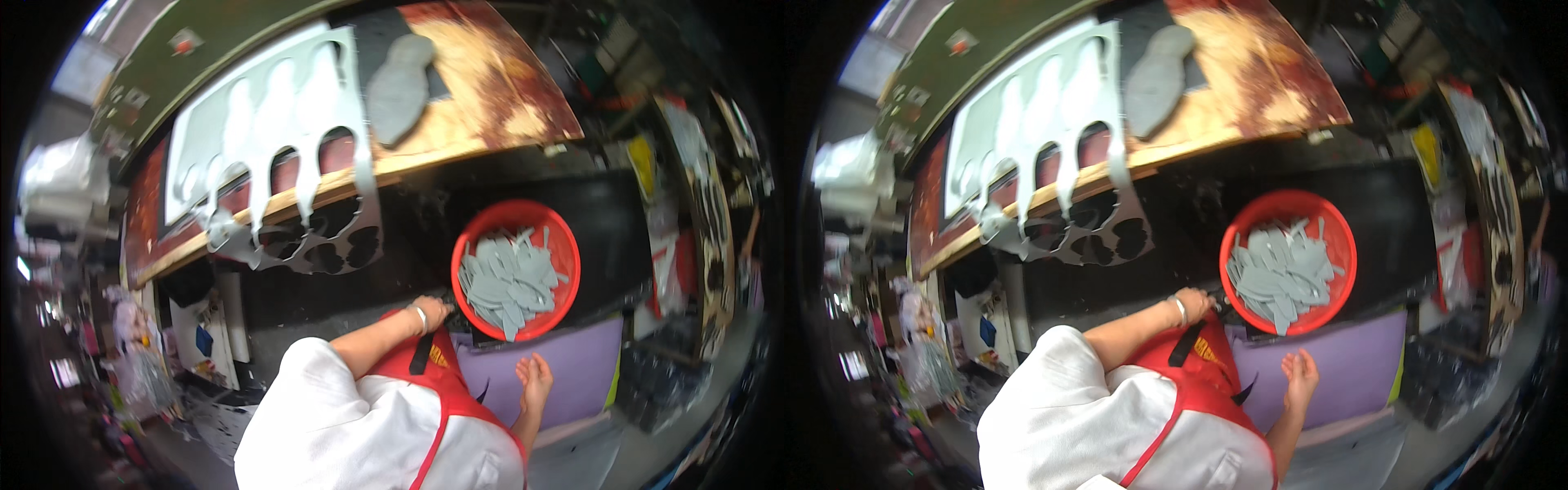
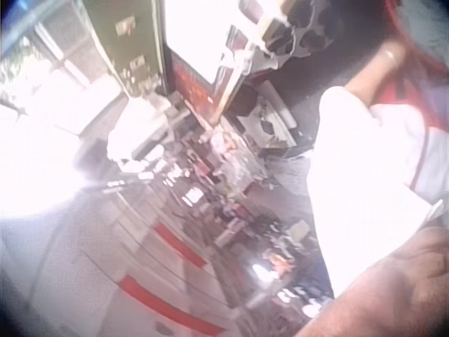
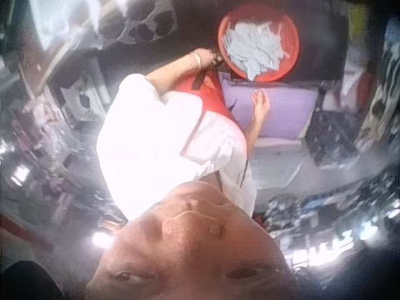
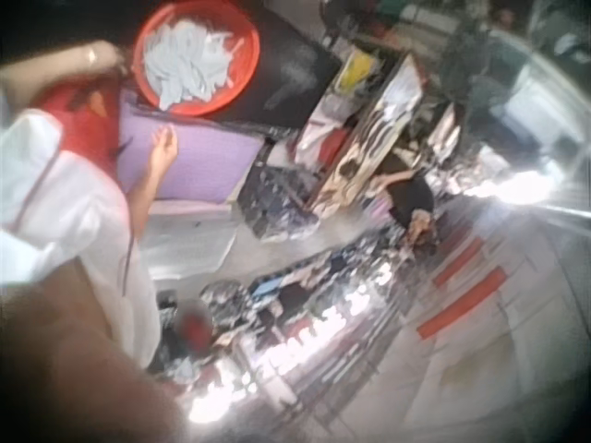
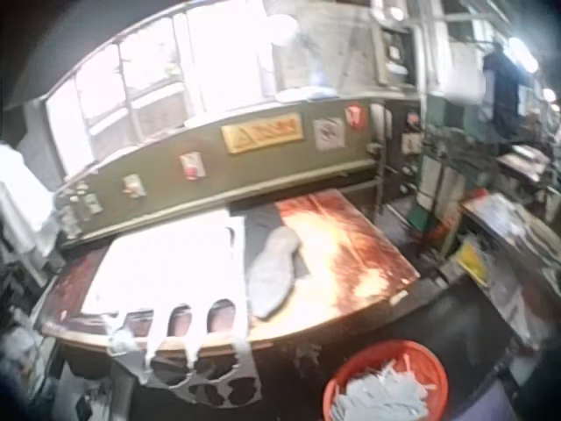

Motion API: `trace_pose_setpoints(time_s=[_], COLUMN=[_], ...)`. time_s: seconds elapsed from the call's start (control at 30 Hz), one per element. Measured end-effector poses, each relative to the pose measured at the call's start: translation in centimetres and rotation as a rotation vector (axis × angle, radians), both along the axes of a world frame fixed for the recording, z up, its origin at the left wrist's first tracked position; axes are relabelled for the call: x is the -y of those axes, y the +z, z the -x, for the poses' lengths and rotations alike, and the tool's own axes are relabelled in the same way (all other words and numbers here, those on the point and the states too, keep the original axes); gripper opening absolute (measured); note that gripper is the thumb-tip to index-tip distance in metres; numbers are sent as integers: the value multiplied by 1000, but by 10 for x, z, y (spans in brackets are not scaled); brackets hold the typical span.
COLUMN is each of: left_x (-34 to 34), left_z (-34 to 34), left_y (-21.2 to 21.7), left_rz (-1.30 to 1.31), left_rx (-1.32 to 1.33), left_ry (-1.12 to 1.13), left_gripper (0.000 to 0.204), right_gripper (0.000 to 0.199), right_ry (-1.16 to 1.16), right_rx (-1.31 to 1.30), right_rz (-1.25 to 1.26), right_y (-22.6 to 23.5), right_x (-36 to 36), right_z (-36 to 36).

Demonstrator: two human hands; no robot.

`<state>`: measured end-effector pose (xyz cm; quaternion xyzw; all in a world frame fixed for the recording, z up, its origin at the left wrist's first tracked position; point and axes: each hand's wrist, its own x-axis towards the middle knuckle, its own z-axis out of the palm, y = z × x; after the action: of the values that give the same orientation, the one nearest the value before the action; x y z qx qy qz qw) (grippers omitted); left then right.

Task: The person operates a hydraulic press to cut gray insole shapes from a sheet, removes the cut pieces, and places them into a plastic bag. The person also collects scrap pieces into a red bin and repeats the cutting cycle with new sheets.

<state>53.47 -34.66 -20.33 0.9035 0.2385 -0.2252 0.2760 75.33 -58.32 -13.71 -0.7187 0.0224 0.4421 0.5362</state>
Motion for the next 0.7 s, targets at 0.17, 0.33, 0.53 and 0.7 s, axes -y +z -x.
trace_pose_setpoints(time_s=[0.17, 0.33, 0.53, 0.7], left_x=[39, 48, -17, -107], left_z=[75, 146, 196, 294], left_y=[25, 56, 138, 206], left_rz=[58, 14, -252, -589], left_rx=[0, 12, 557, 1057], left_ry=[162, 286, 818, 1186], left_gripper=[25, 27, 19, 18], right_gripper=[28, 27, 25, 24], right_ry=[126, 288, 364, 396], right_rx=[35, -62, -19, 164], right_rz=[-74, -151, -215, -442], right_y=[-9, -2, 33, 79], right_x=[-15, -48, -119, -225], right_z=[14, 50, 86, 136])
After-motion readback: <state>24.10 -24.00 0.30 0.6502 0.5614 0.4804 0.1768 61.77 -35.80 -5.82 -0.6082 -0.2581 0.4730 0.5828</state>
